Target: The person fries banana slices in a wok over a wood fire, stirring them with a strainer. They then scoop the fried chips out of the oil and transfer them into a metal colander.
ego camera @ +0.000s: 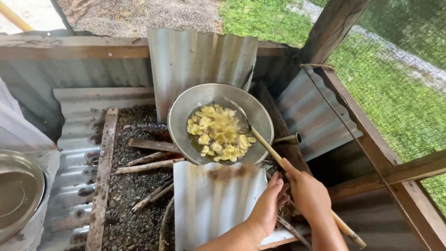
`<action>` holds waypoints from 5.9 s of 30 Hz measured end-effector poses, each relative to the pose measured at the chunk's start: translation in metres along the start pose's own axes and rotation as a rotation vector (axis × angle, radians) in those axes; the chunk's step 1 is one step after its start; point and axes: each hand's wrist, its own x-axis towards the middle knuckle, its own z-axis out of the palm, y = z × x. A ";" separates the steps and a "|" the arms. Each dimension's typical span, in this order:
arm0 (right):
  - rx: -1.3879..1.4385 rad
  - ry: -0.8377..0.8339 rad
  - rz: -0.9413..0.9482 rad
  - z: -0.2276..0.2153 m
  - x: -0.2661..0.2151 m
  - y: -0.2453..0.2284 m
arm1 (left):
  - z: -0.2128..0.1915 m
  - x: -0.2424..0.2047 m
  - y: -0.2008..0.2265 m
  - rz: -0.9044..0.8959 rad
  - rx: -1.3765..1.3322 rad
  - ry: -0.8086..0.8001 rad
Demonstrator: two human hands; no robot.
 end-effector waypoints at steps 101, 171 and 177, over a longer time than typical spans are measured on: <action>0.009 0.091 -0.062 0.011 0.036 0.002 | 0.017 -0.014 -0.016 0.048 0.002 0.055; 0.963 -0.118 0.243 0.072 -0.024 0.128 | -0.371 -0.130 0.121 0.779 1.403 1.134; 0.952 -0.048 0.230 0.058 -0.032 0.113 | -0.417 -0.069 0.144 0.734 1.827 0.821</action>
